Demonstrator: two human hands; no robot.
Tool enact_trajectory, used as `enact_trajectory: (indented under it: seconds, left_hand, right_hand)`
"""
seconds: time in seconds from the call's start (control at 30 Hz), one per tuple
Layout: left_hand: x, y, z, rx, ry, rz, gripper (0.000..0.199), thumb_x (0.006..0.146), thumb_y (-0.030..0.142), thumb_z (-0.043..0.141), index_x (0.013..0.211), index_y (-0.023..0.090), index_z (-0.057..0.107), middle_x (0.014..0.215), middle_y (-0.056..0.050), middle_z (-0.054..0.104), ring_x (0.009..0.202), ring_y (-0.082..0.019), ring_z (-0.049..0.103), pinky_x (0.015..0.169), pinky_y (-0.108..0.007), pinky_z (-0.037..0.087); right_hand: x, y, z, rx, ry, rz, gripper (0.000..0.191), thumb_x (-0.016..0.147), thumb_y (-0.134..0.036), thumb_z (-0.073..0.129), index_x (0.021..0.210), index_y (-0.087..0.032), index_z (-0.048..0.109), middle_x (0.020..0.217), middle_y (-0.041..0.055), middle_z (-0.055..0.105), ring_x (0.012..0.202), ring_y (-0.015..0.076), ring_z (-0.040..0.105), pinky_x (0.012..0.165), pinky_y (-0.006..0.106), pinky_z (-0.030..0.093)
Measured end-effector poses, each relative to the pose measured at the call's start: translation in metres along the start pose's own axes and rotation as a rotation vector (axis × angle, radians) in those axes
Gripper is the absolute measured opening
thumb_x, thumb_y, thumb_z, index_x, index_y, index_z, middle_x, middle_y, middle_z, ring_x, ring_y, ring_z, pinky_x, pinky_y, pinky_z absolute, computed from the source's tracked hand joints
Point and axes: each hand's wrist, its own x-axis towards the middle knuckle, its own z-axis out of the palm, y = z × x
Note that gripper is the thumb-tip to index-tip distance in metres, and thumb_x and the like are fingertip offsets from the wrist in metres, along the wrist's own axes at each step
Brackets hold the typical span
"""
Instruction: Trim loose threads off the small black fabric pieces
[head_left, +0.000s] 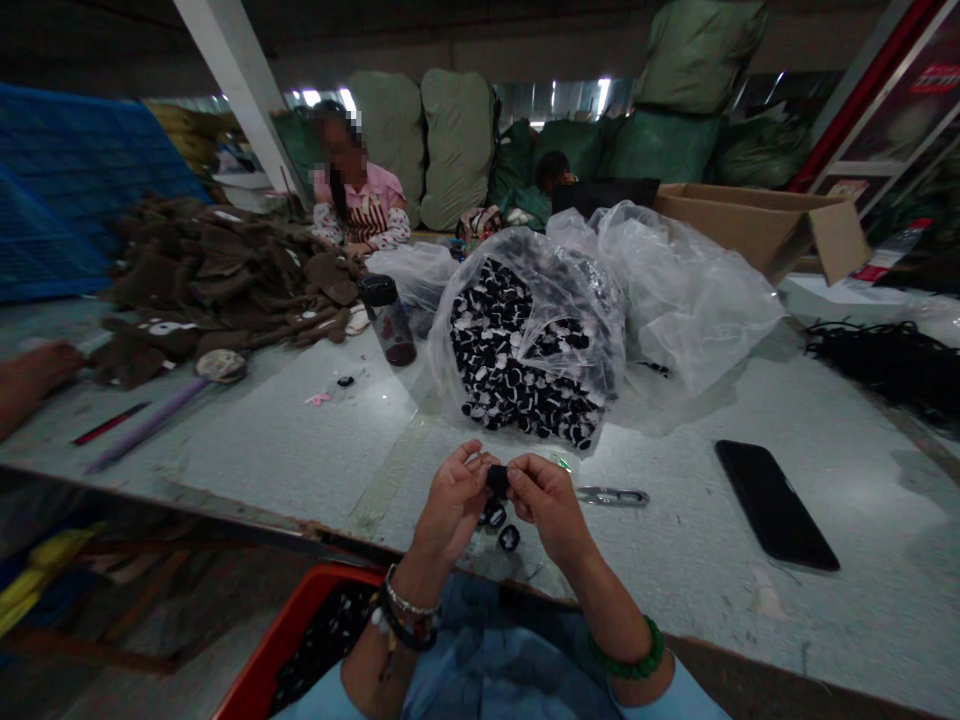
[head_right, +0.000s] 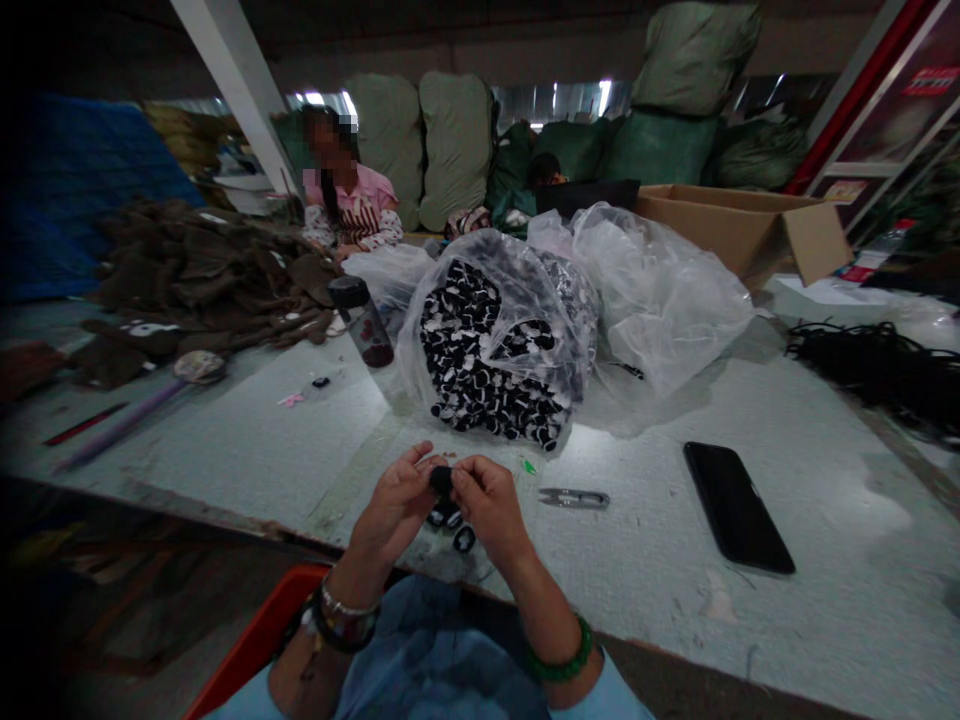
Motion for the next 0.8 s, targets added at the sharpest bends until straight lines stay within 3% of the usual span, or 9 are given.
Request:
enact_trajectory:
  seconds: [0.1, 0.17, 0.23, 0.4, 0.47, 0.6, 0.8]
  left_hand:
    - [0.002, -0.005, 0.001, -0.076, 0.05, -0.041, 0.04, 0.059, 0.006, 0.061, 0.091, 0.016, 0.039, 0.067, 0.002, 0.056, 0.064, -0.008, 0.055, 0.061, -0.018, 0.042]
    - [0.002, -0.005, 0.002, -0.079, 0.056, -0.057, 0.041, 0.058, 0.006, 0.062, 0.091, 0.016, 0.04, 0.066, 0.003, 0.057, 0.064, -0.009, 0.056, 0.061, -0.018, 0.042]
    - [0.001, -0.002, 0.003, -0.041, 0.042, -0.073, 0.04, 0.059, 0.008, 0.062, 0.092, 0.016, 0.04, 0.065, 0.002, 0.057, 0.063, -0.009, 0.056, 0.06, -0.018, 0.042]
    - [-0.002, 0.008, 0.006, 0.107, -0.037, -0.177, 0.036, 0.062, 0.017, 0.062, 0.093, 0.014, 0.046, 0.061, 0.0, 0.059, 0.055, -0.01, 0.056, 0.052, -0.02, 0.042]
    - [-0.002, 0.009, 0.007, 0.117, -0.029, -0.165, 0.037, 0.06, 0.015, 0.063, 0.093, 0.014, 0.047, 0.061, 0.001, 0.06, 0.055, -0.01, 0.056, 0.053, -0.02, 0.042]
    - [0.0, 0.004, 0.006, 0.075, 0.05, -0.053, 0.035, 0.062, 0.013, 0.062, 0.093, 0.017, 0.046, 0.064, 0.003, 0.059, 0.059, -0.008, 0.056, 0.059, -0.02, 0.042]
    - [-0.005, -0.004, 0.012, 0.208, 0.077, 0.171, 0.029, 0.064, 0.013, 0.059, 0.089, 0.018, 0.044, 0.062, 0.004, 0.055, 0.061, -0.008, 0.053, 0.061, -0.02, 0.04]
  right_hand:
    - [0.002, 0.005, -0.001, 0.552, -0.159, 0.241, 0.013, 0.073, -0.027, 0.05, 0.068, -0.016, 0.044, 0.049, -0.0087, 0.032, 0.035, 0.0016, 0.012, 0.03, 0.013, 0.011]
    - [0.003, 0.007, -0.004, 0.709, -0.222, 0.284, 0.014, 0.071, -0.027, 0.053, 0.069, -0.016, 0.045, 0.047, -0.0099, 0.029, 0.035, 0.0012, 0.009, 0.03, 0.013, 0.008]
    - [0.004, 0.006, -0.011, 0.713, -0.285, 0.286, 0.014, 0.072, -0.028, 0.052, 0.069, -0.016, 0.045, 0.043, -0.0106, 0.028, 0.033, 0.0013, 0.012, 0.029, 0.012, 0.009]
    - [0.012, -0.006, -0.029, 0.297, -0.395, 0.227, 0.017, 0.073, -0.031, 0.052, 0.069, -0.014, 0.049, 0.042, -0.0077, 0.039, 0.031, 0.0015, 0.022, 0.03, 0.014, 0.013]
    - [0.014, -0.012, -0.032, 0.089, -0.323, 0.144, 0.017, 0.073, -0.03, 0.051, 0.068, -0.014, 0.05, 0.044, -0.0068, 0.041, 0.033, 0.0023, 0.027, 0.031, 0.014, 0.018]
    - [0.006, -0.016, -0.029, -0.296, 0.008, -0.079, 0.015, 0.074, -0.028, 0.05, 0.066, -0.015, 0.052, 0.051, -0.0036, 0.046, 0.043, 0.0056, 0.039, 0.04, 0.016, 0.029]
    - [-0.01, -0.012, -0.019, -0.496, 0.051, -0.132, 0.013, 0.073, -0.027, 0.049, 0.067, -0.017, 0.054, 0.049, -0.0026, 0.05, 0.042, 0.0082, 0.046, 0.041, 0.018, 0.033]
